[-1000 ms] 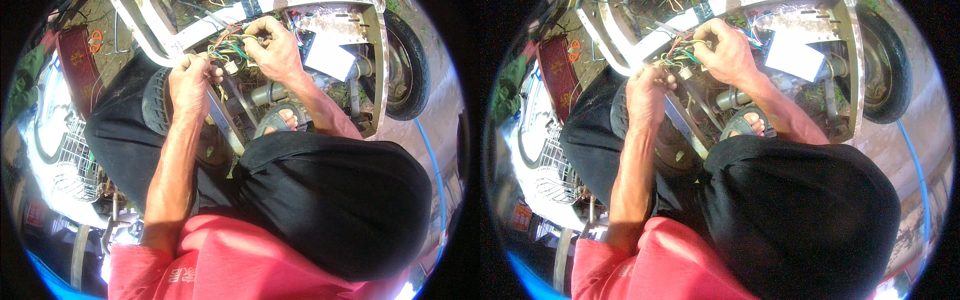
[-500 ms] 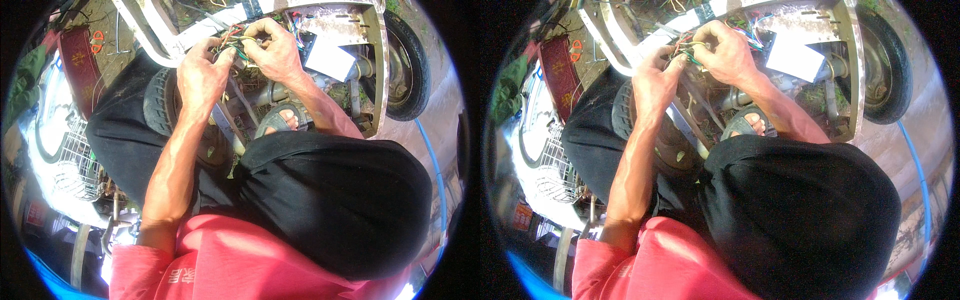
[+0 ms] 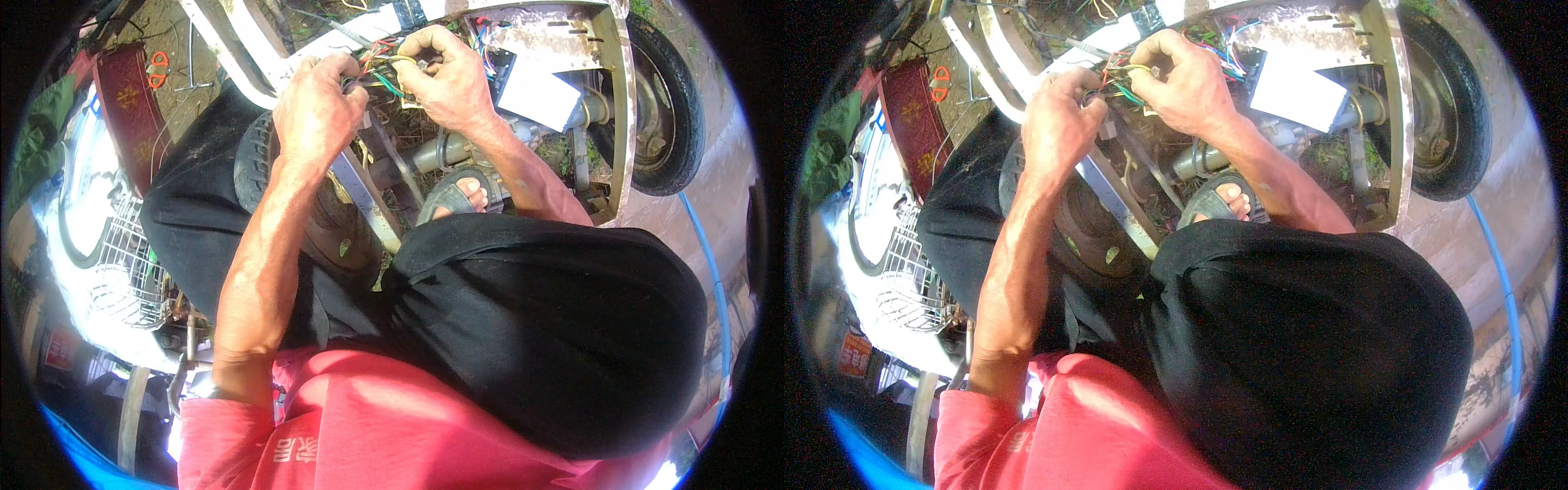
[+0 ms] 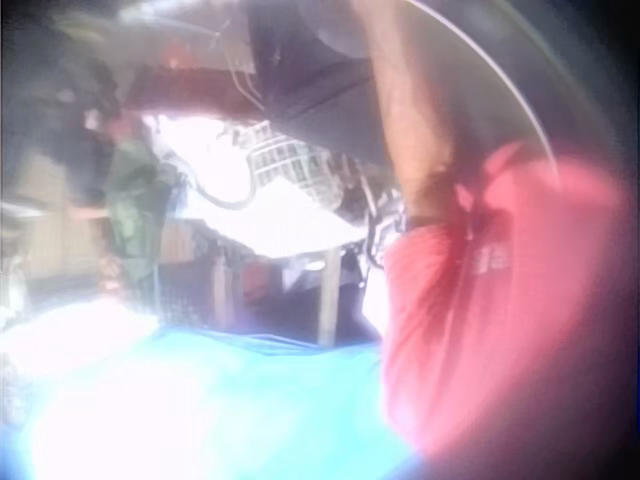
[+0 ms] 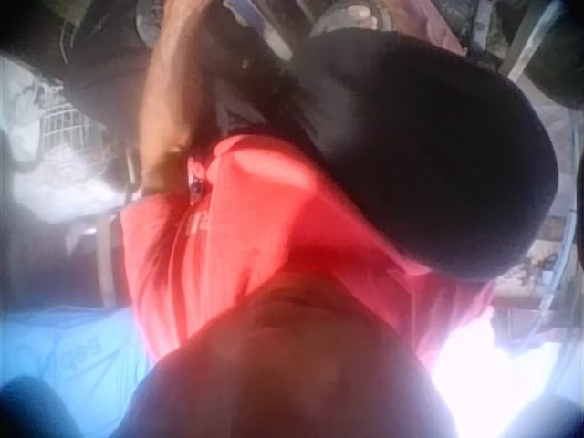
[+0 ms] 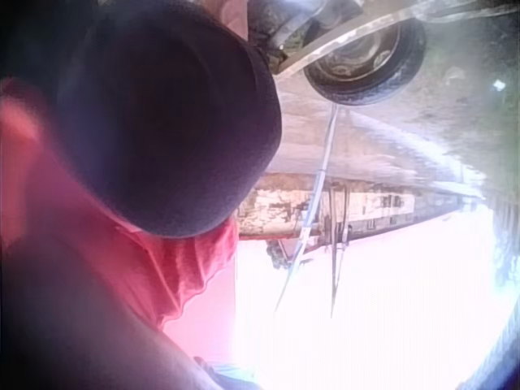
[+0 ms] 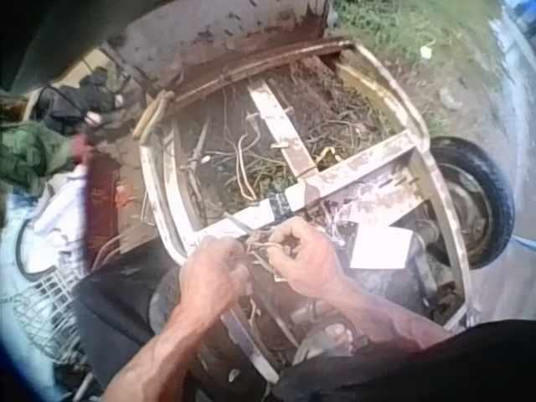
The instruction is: The person works on the exposed wiring of a three-wheeled vehicle, stripping and twisting wires by hand. They occasionally reach for tools and a multimeter while continuing to manipulate the wire bundle.
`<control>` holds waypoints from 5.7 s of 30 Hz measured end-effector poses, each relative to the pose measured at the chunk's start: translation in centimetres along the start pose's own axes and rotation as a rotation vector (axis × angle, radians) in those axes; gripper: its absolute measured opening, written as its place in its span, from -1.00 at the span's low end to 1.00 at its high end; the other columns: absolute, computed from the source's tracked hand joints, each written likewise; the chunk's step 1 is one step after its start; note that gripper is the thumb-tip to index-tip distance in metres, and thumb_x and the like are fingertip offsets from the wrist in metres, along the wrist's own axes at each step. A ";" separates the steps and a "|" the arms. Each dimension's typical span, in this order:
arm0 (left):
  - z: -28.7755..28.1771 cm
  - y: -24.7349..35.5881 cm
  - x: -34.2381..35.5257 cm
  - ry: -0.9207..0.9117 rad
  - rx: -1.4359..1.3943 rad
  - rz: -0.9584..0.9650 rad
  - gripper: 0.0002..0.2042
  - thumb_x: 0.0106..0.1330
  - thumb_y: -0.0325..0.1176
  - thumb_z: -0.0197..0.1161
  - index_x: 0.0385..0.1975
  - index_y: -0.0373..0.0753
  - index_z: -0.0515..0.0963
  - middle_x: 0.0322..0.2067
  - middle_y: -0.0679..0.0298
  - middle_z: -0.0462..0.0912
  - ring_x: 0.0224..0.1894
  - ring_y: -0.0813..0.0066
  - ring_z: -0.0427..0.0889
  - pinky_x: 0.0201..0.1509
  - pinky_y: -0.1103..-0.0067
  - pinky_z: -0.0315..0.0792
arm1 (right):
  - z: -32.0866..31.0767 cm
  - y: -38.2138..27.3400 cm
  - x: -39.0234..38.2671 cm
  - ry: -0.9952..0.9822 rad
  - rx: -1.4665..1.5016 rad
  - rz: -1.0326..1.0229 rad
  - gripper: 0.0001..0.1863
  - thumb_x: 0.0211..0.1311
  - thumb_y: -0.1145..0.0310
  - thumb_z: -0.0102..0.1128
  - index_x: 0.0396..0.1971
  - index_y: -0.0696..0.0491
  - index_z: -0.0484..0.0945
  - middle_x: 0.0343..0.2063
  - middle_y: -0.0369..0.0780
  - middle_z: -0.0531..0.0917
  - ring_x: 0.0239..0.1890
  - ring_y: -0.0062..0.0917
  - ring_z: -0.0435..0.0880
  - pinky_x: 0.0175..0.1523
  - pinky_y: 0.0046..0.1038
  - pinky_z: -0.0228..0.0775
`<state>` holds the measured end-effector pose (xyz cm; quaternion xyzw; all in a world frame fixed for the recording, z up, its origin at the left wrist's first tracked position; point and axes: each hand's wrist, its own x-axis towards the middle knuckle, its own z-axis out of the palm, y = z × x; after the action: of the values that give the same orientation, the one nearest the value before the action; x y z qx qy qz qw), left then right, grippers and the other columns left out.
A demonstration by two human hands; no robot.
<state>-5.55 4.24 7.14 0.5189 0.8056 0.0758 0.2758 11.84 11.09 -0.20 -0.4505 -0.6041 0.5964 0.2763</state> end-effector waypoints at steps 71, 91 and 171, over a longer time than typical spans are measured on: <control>1.4 -3.8 1.5 0.208 -0.024 0.552 -0.81 0.25 -0.47 0.32 -0.16 -0.09 0.65 -0.26 0.24 0.62 -0.26 0.12 0.68 -0.19 0.29 0.59 | -0.3 -1.0 1.0 0.001 -0.060 0.043 -0.77 0.14 0.31 0.45 -0.24 0.10 0.71 -0.44 -0.22 0.77 -0.43 -0.58 0.71 -0.25 -0.45 0.57; 0.8 -3.9 1.0 0.114 -0.240 0.476 -0.87 0.33 -0.45 0.32 -0.16 -0.17 0.59 -0.24 0.15 0.61 -0.14 0.05 0.64 -0.06 0.28 0.52 | -0.3 -1.4 1.2 -0.045 -0.140 0.015 -0.79 0.24 0.39 0.44 -0.19 0.15 0.68 -0.40 -0.33 0.73 -0.40 -0.76 0.63 -0.29 -0.63 0.49; -3.0 -3.1 -2.1 -0.261 -0.968 -0.249 -0.82 0.47 -0.33 0.30 -0.14 -0.30 0.71 -0.50 0.42 0.63 -0.51 0.72 0.49 -0.42 0.71 0.39 | 0.7 -4.4 -1.2 0.072 -0.318 -0.294 -0.78 0.10 0.32 0.45 -0.23 -0.03 0.71 -0.23 -0.24 0.72 -0.22 -0.33 0.75 -0.09 -0.34 0.60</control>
<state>-8.93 1.50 9.15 0.2370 0.6929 0.3411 0.5893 10.81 10.23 4.25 -0.4165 -0.7396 0.4303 0.3073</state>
